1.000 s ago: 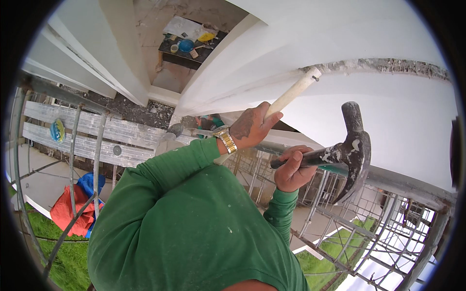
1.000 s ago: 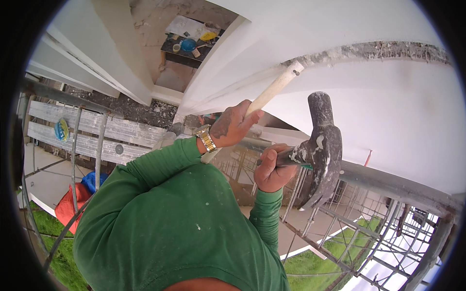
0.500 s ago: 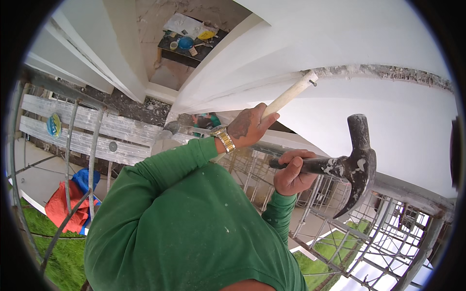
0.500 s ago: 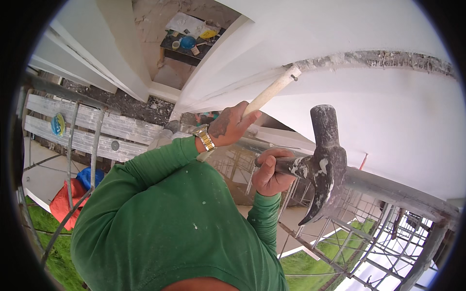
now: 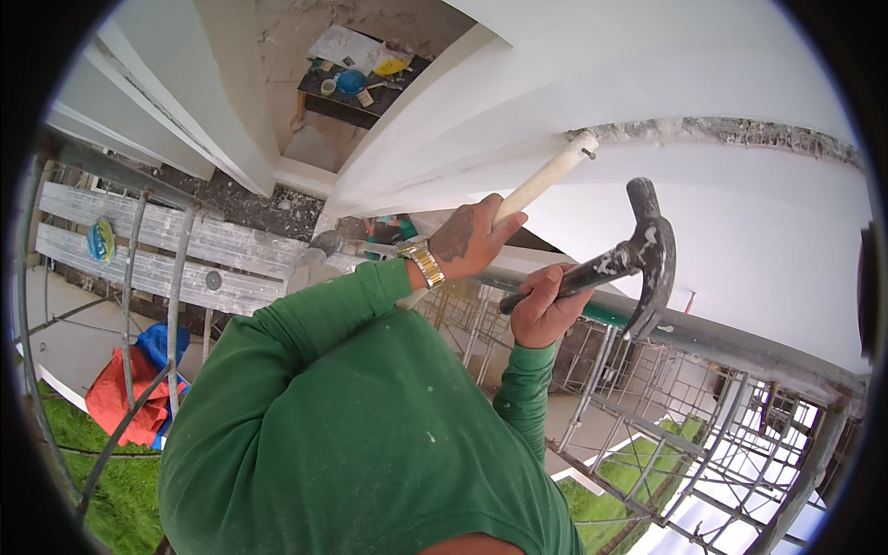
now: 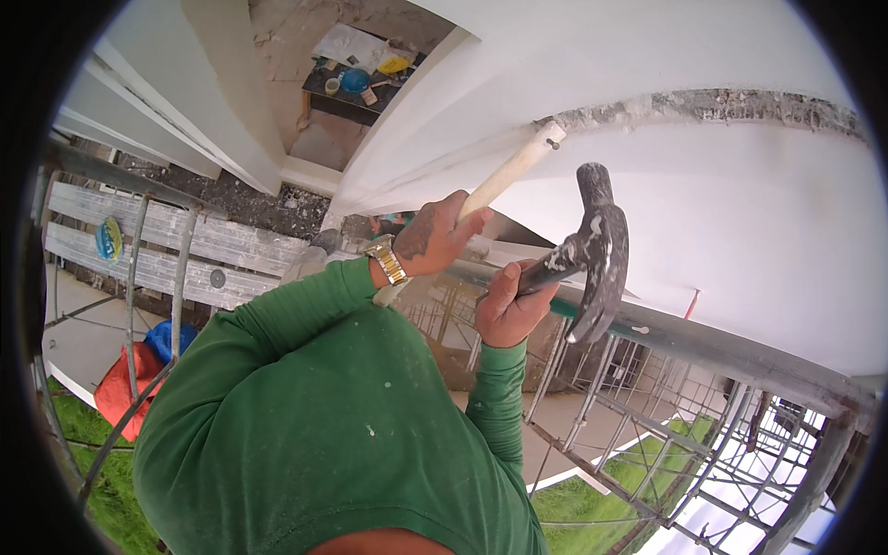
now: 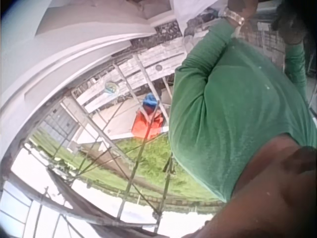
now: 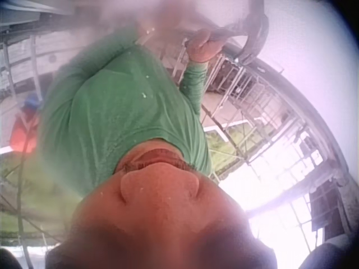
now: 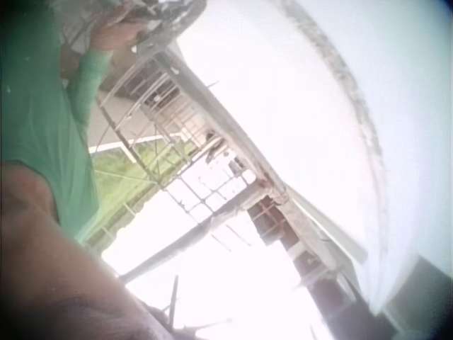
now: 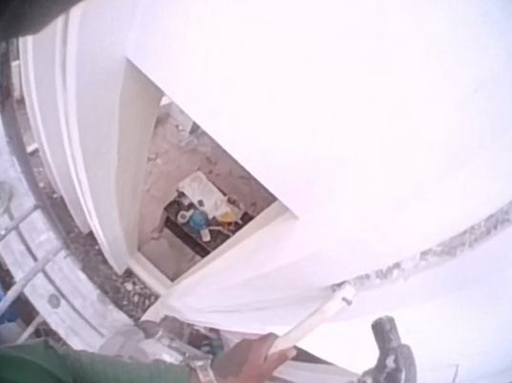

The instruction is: The person uses a hammer to drive nails into a white wall while standing on scaffolding. They repeatedly position a nail and strike it with the hammer, occasionally adjusting their grip and stance.

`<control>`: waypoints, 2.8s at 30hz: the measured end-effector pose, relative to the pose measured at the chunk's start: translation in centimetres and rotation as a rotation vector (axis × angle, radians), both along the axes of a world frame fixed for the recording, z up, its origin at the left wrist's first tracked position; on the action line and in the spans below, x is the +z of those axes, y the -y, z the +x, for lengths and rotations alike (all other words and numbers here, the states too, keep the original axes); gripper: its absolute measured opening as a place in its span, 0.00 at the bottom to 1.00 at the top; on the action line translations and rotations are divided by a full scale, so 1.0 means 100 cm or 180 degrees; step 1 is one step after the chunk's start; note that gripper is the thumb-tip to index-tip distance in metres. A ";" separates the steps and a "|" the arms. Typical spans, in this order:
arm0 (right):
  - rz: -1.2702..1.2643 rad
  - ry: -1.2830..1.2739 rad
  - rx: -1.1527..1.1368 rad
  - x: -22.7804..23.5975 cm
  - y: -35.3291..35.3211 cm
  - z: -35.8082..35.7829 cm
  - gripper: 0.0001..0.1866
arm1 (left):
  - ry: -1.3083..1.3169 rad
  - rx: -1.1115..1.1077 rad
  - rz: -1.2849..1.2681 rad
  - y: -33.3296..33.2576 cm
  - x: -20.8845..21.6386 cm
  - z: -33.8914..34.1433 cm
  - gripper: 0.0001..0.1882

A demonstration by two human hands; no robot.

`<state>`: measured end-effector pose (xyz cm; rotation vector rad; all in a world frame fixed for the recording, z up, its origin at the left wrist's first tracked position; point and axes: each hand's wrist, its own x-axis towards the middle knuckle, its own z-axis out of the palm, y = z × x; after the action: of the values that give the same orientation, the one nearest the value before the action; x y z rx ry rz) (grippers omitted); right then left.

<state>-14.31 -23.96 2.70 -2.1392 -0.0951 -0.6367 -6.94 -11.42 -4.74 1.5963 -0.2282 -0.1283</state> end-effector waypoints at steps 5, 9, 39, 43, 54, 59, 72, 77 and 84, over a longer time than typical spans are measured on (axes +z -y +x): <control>-0.0077 -0.1066 -0.0299 -0.001 0.005 -0.006 0.13 | -0.0040 0.0022 0.0152 -0.009 -0.003 0.010 0.26; 0.0313 -0.0822 -0.0163 0.008 0.003 -0.012 0.14 | 0.0272 0.0024 0.0321 -0.013 -0.003 0.013 0.26; 0.0122 -0.0543 -0.0501 -0.003 -0.005 0.010 0.14 | 0.0170 -0.0051 0.0104 -0.015 0.001 0.023 0.25; 0.0247 0.0484 -0.0118 0.014 -0.005 -0.001 0.14 | -0.0053 -0.0112 0.0264 -0.015 0.011 0.021 0.24; 0.0077 0.0046 -0.0222 0.040 -0.020 -0.012 0.16 | 0.0093 -0.0158 0.0547 -0.022 0.004 0.024 0.26; -0.0954 0.0296 -0.0128 0.001 0.012 -0.008 0.15 | -0.0001 -0.0222 0.0520 -0.020 0.007 0.023 0.25; 0.0131 0.0143 -0.0194 -0.010 -0.011 0.012 0.18 | -0.0031 -0.0420 0.0869 -0.038 0.029 0.029 0.23; 0.1372 -0.0971 -0.0455 -0.020 -0.014 0.009 0.16 | -0.0019 -0.0618 0.1157 -0.050 0.020 0.036 0.24; 0.1626 -0.0815 -0.0257 -0.011 -0.001 -0.021 0.15 | 0.0296 -0.0616 0.1230 -0.066 0.020 0.048 0.25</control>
<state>-16.38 -23.91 1.61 -1.7130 0.2688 -0.3755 -2.13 -4.82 -2.73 1.9647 -0.4518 -0.2602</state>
